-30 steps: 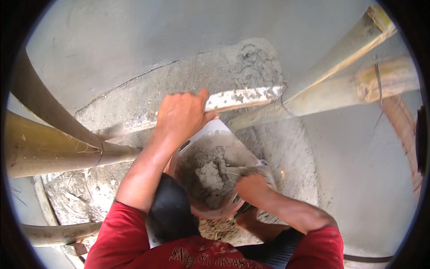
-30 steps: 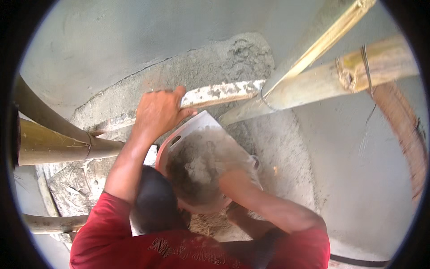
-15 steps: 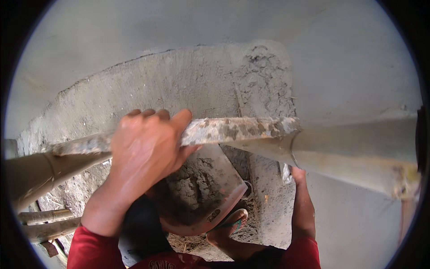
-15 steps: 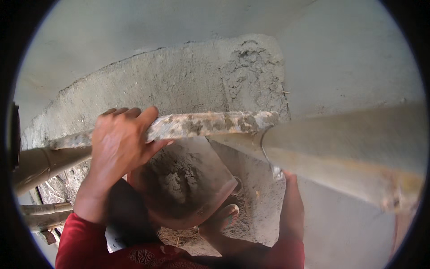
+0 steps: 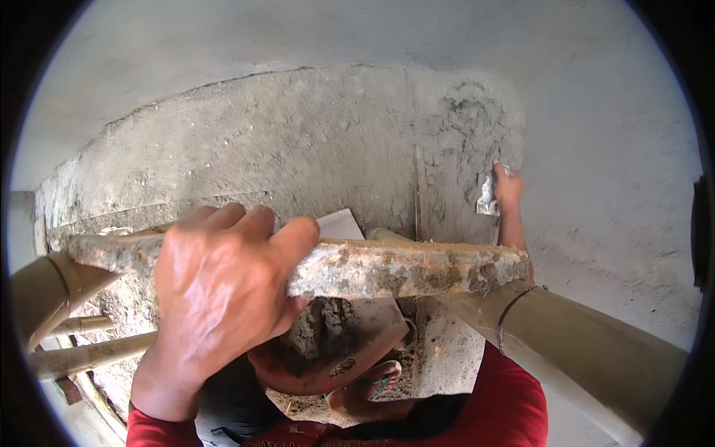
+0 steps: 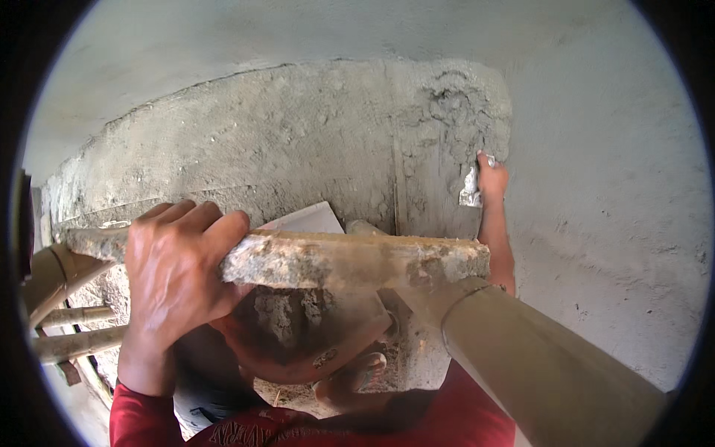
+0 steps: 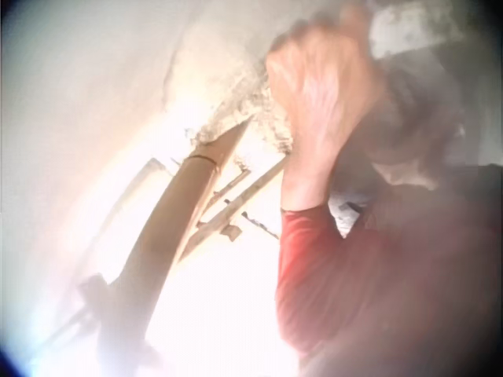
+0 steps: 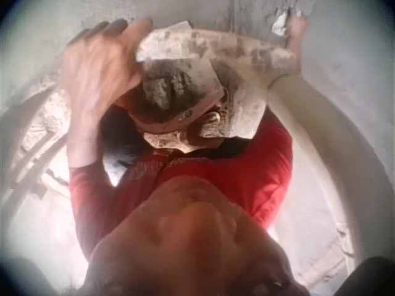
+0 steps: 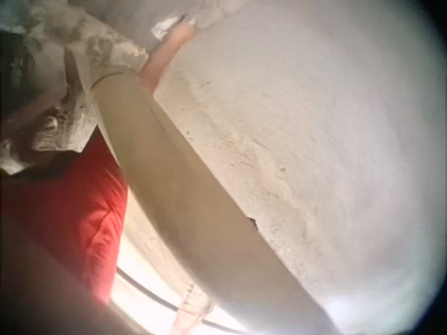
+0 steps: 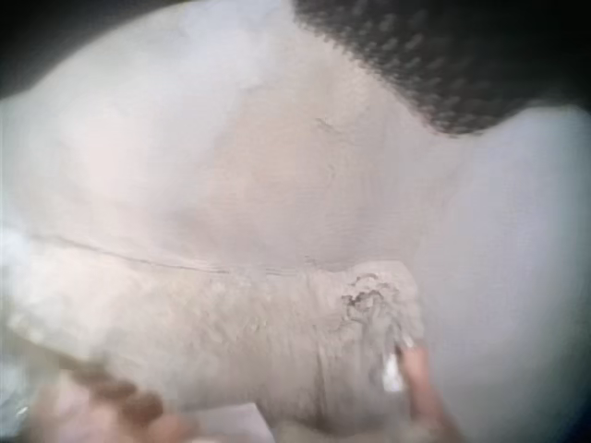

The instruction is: The person applies plaster to a wall using a trowel, taking the material from a plastic container while squatting on a construction site.

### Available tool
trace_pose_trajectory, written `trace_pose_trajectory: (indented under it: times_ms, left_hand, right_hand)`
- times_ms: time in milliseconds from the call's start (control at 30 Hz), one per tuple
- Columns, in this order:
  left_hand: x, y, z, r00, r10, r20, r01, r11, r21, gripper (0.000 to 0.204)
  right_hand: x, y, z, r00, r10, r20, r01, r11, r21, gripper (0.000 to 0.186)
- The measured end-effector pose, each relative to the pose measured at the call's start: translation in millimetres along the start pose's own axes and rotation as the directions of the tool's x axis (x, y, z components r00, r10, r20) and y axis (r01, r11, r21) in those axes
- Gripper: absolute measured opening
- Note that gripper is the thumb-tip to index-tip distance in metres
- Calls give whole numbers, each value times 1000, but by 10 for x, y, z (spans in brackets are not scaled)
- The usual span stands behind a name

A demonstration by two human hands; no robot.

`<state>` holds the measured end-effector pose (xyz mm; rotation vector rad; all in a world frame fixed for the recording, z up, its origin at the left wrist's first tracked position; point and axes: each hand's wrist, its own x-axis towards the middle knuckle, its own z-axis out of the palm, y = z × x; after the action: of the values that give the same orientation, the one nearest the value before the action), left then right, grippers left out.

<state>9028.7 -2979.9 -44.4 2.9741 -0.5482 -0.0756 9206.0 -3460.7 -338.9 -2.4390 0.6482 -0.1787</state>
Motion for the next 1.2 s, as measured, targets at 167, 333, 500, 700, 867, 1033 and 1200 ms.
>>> trace_pose_trajectory:
  times_ms: [167,333,500,700,867,1033,1200]
  left_hand:
    - [-58,-24,-2,999,-25,24,24,999,39,44]
    - [-75,-69,4,999,9,53,-11,999,40,46]
    - [-99,-75,60,997,72,-25,-72,997,-3,46]
    - [-173,-190,107,975,165,-152,-159,986,50,46]
    - [-217,-180,162,952,212,-220,-200,977,74,50]
    - [-209,-177,160,960,223,-172,-211,974,84,55]
    - [-252,-206,104,948,245,-202,-222,966,130,43]
  right_hand:
    - [-312,125,89,987,61,-150,-13,953,304,58]
    - [-678,224,-165,976,189,-104,-148,939,312,56]
    - [-1409,713,-847,973,-54,-225,95,980,174,49]
    - [-3081,462,-1787,997,3,71,-13,990,139,37]
    - [-4214,561,-2562,964,121,235,-153,981,121,21]
    - [-4834,75,-2908,875,160,458,-165,986,-29,24]
    - [-4793,-1139,-2183,663,-133,737,438,867,-237,30]
